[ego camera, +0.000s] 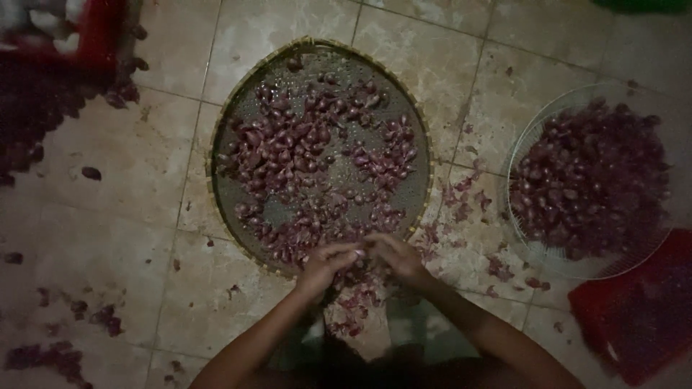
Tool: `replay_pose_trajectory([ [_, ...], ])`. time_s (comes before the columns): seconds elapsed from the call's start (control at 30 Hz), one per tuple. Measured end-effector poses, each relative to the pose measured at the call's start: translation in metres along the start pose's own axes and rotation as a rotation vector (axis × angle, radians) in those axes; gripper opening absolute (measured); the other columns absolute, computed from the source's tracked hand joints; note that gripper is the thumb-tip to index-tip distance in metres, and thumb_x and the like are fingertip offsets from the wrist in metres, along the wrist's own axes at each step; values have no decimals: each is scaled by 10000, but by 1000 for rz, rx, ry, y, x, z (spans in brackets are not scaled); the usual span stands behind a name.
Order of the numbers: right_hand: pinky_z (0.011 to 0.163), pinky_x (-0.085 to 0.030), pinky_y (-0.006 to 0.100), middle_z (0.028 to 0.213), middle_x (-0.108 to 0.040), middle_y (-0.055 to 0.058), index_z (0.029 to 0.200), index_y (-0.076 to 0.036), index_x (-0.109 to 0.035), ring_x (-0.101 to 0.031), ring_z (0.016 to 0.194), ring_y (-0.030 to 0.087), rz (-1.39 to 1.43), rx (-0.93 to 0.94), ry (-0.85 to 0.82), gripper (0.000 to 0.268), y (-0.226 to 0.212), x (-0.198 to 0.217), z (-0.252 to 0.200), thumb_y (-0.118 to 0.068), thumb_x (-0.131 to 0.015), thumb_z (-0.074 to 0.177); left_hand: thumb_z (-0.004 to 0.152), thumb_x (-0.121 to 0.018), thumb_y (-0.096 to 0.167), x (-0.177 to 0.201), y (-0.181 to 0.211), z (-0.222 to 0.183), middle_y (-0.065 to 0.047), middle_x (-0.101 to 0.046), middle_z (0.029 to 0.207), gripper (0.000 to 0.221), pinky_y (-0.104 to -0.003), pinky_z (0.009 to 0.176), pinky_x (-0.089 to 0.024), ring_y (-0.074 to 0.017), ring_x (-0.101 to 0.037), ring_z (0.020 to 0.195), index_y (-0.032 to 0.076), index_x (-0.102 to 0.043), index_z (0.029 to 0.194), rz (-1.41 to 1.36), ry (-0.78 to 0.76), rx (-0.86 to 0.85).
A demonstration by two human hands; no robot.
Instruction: Sorting small onions on a mesh tray by hand to remove debris and skins.
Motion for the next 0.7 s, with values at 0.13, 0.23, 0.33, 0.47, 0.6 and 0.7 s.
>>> replay_pose_trajectory([
  [0.13, 585, -577, 344, 1056, -749, 161, 1398, -227, -637, -755, 787, 235, -235, 29, 73, 470, -26, -33, -18, -374, -719, 959, 908, -792, 133, 11, -32, 18, -226, -704, 778, 232, -315, 339, -517, -303, -723, 604, -23, -776, 1078, 26, 16, 2],
  [0.23, 762, -604, 370, 906, -798, 127, 1172, -195, -789, -776, 880, 238, -259, 312, 179, 261, -60, -36, -35, -266, -759, 923, 877, -841, 161, 6, -10, 6, -214, -708, 764, 198, -347, 307, -514, -308, -718, 570, 13, -807, 1003, 18, 99, -16],
  [0.33, 762, -625, 396, 907, -800, 124, 1127, -158, -784, -780, 883, 321, -457, 391, 311, 247, -71, -32, -45, -246, -782, 897, 935, -723, 186, 6, 25, -21, -174, -623, 776, 196, -352, 332, -476, -284, -651, 570, 4, -745, 1004, -35, 263, 44],
  [0.47, 569, -569, 374, 796, -765, 158, 1179, -116, -728, -728, 665, 270, -110, 248, 270, 281, -23, -4, -11, -149, -688, 903, 1044, -548, 377, 27, 24, -14, -268, -548, 1126, 454, -524, 721, -423, -444, -531, 985, -31, -600, 1236, 117, 285, -3],
  [0.6, 578, -576, 386, 841, -650, 161, 1132, 9, -691, -631, 681, 243, 549, -5, 244, 249, -32, -30, -27, -131, -691, 925, 1063, -584, 265, 19, 30, -15, -91, -456, 668, 325, -347, 386, -359, -289, -541, 508, 47, -601, 823, -256, 342, -106],
  [0.7, 619, -503, 418, 1057, -577, 109, 1255, -117, -672, -585, 797, 280, 745, -118, 135, 546, -6, -59, -7, -567, -536, 977, 955, -708, 406, 10, 50, -37, -135, -611, 761, 284, -446, 696, -504, -303, -626, 730, 123, -721, 951, 135, 446, -153],
])
Point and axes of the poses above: each hand's wrist, its own z-axis towards the middle knuckle, its own x-axis out of the back of the hand, y = z × x, the point moved 10 cm from there along z, towards the middle knuckle
